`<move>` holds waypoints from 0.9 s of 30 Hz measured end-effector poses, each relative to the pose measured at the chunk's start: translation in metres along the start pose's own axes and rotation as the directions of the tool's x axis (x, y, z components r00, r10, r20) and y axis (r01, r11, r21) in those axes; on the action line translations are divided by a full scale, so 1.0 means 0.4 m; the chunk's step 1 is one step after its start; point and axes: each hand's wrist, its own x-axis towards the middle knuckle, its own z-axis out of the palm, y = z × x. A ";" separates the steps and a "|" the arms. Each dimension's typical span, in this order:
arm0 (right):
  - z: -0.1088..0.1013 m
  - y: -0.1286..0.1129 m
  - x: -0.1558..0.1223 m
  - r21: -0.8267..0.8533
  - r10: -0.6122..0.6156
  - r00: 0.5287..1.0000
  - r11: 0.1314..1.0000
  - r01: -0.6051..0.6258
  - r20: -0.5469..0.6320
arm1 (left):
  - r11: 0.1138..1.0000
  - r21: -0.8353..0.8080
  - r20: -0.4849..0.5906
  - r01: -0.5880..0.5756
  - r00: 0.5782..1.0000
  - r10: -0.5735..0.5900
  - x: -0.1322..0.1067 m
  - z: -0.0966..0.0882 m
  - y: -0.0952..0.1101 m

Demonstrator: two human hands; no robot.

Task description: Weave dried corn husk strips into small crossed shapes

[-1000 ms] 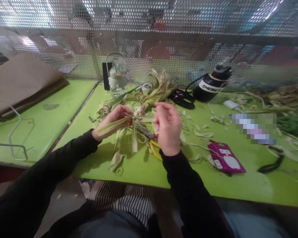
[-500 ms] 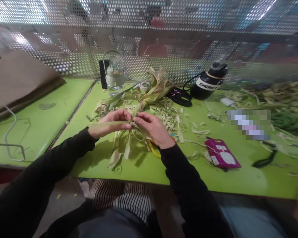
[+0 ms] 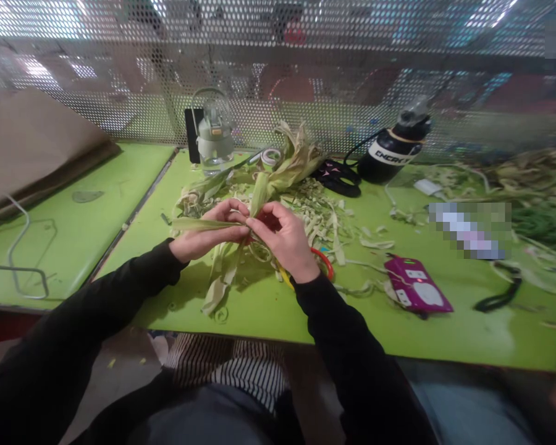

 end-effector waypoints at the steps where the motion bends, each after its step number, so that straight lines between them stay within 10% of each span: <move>1: 0.002 0.000 0.000 0.036 0.023 0.999 0.999 -0.024 0.022 | 1.000 -0.011 0.000 0.010 1.000 -0.010 0.002 0.000 -0.004; 8: 0.014 0.022 0.009 0.318 0.187 0.981 0.934 -0.164 -0.043 | 0.999 0.030 0.001 -0.021 1.000 0.021 0.003 0.009 -0.015; 17: 0.024 0.018 -0.002 0.313 0.174 0.982 0.939 -0.144 -0.069 | 0.980 0.186 0.038 -0.062 0.998 0.056 -0.015 0.022 -0.003; 27: 0.019 0.004 -0.007 0.265 0.184 0.982 0.949 -0.168 -0.034 | 1.000 0.013 0.063 0.017 0.998 -0.018 -0.022 0.038 -0.021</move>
